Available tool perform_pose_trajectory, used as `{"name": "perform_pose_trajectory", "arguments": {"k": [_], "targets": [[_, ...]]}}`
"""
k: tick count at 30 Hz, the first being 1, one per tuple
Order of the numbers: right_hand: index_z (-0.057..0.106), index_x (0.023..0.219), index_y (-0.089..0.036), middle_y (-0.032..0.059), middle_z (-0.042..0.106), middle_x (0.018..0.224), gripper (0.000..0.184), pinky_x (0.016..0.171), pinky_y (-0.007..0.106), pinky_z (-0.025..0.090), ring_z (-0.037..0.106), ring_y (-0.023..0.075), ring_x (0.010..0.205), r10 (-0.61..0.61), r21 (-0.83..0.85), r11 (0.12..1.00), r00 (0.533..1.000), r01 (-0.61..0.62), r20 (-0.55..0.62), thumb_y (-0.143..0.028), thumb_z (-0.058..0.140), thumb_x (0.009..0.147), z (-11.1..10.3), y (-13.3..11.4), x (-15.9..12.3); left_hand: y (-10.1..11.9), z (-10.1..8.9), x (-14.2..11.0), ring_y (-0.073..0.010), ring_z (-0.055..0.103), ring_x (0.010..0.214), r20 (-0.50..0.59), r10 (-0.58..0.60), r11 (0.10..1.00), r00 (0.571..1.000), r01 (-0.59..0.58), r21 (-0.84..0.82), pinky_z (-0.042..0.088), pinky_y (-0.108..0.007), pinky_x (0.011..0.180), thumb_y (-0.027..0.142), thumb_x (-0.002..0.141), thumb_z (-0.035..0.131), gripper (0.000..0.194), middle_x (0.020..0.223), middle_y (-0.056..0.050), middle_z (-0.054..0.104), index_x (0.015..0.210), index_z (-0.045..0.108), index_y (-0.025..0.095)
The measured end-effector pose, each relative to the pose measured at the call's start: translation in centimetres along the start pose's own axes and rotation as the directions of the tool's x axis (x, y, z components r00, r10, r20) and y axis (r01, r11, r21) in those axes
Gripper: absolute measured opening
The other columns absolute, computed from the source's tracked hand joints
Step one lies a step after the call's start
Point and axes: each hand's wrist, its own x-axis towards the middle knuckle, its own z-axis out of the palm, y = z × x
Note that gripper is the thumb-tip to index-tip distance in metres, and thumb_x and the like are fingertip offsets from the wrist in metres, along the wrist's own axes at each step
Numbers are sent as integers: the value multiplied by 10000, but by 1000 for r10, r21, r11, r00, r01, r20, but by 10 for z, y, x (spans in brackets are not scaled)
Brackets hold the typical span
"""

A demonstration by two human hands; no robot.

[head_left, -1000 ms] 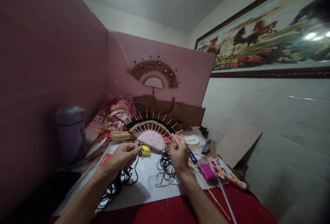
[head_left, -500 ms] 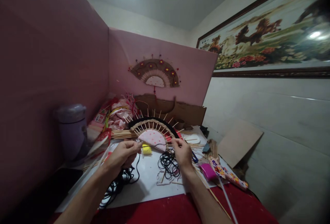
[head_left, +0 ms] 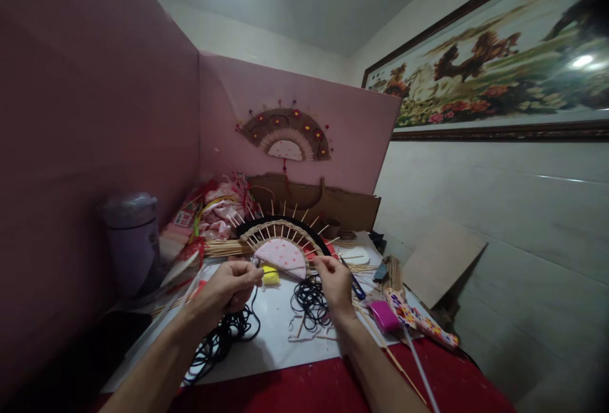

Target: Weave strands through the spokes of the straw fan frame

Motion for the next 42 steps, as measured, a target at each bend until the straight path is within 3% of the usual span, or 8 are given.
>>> {"name": "perform_pose_trajectory", "arguments": {"k": [4, 7, 14, 18, 22, 29, 36, 42], "targets": [[645, 1044, -188, 76, 642, 797, 415, 433, 244, 410, 548, 143, 560, -63, 90, 995, 936, 33, 347, -452, 586, 729, 12, -20, -25, -10, 5, 6, -26, 190, 273, -28, -24, 990, 999, 28, 135, 87, -189, 304, 517, 617, 665, 396, 307, 94, 313, 575, 532, 146], [672, 870, -166, -15, 541, 501, 340, 341, 207, 288, 389, 77, 351, 47, 85, 985, 705, -151, 707, -464, 598, 722, 24, -24, -41, -14, 6, 7, -27, 204, 278, -14, -32, 991, 999, 34, 128, 99, -191, 306, 520, 612, 666, 403, 319, 89, 329, 569, 527, 144], [609, 656, -142, -19, 467, 476, 430, 361, 206, 272, 386, 92, 413, 162, 14, 987, 984, -162, -68, -562, 532, 709, 1, 8, 1, -2, 4, -2, -23, 199, 327, -4, 0, 999, 1000, 0, -52, 114, -181, 333, 427, 664, 667, 328, 367, 97, 317, 594, 508, 148], [658, 953, -163, 97, 621, 862, 405, 410, 226, 374, 526, 133, 571, -42, 16, 999, 982, 40, 185, -477, 583, 708, 7, -9, -13, -8, 6, 3, -26, 195, 293, -38, -24, 998, 999, 26, 60, 112, -188, 314, 459, 636, 672, 348, 329, 98, 317, 588, 522, 149], [673, 745, -155, -18, 517, 497, 328, 340, 191, 277, 389, 71, 374, 47, 71, 989, 738, -127, 674, -474, 612, 698, 27, -17, -37, -10, 5, 5, -28, 202, 290, -54, -14, 997, 998, 17, 71, 117, -188, 311, 476, 625, 674, 368, 330, 93, 329, 568, 501, 156], [671, 668, -133, 21, 530, 550, 411, 422, 238, 353, 453, 125, 484, 87, -96, 991, 995, -91, -50, -533, 579, 685, 4, 12, 0, -2, -2, -1, -19, 195, 334, -78, 0, 997, 997, -6, -80, 111, -176, 340, 426, 664, 668, 352, 385, 99, 317, 582, 449, 162], [691, 941, -225, 30, 625, 761, 306, 530, 252, 427, 515, 139, 604, -135, 43, 990, 783, 137, 607, -416, 618, 713, 24, -12, -32, -14, 9, 6, -25, 216, 295, -122, -42, 996, 992, 50, 67, 124, -177, 311, 502, 589, 694, 404, 343, 94, 333, 576, 504, 146], [632, 602, -161, 15, 540, 540, 414, 549, 260, 394, 482, 143, 556, -66, -185, 977, 976, 106, 209, -462, 445, 817, 14, 4, -14, -15, 1, 8, -23, 205, 310, -135, -41, 998, 990, 36, -44, 128, -168, 315, 490, 632, 672, 388, 361, 104, 303, 577, 475, 159]]}}
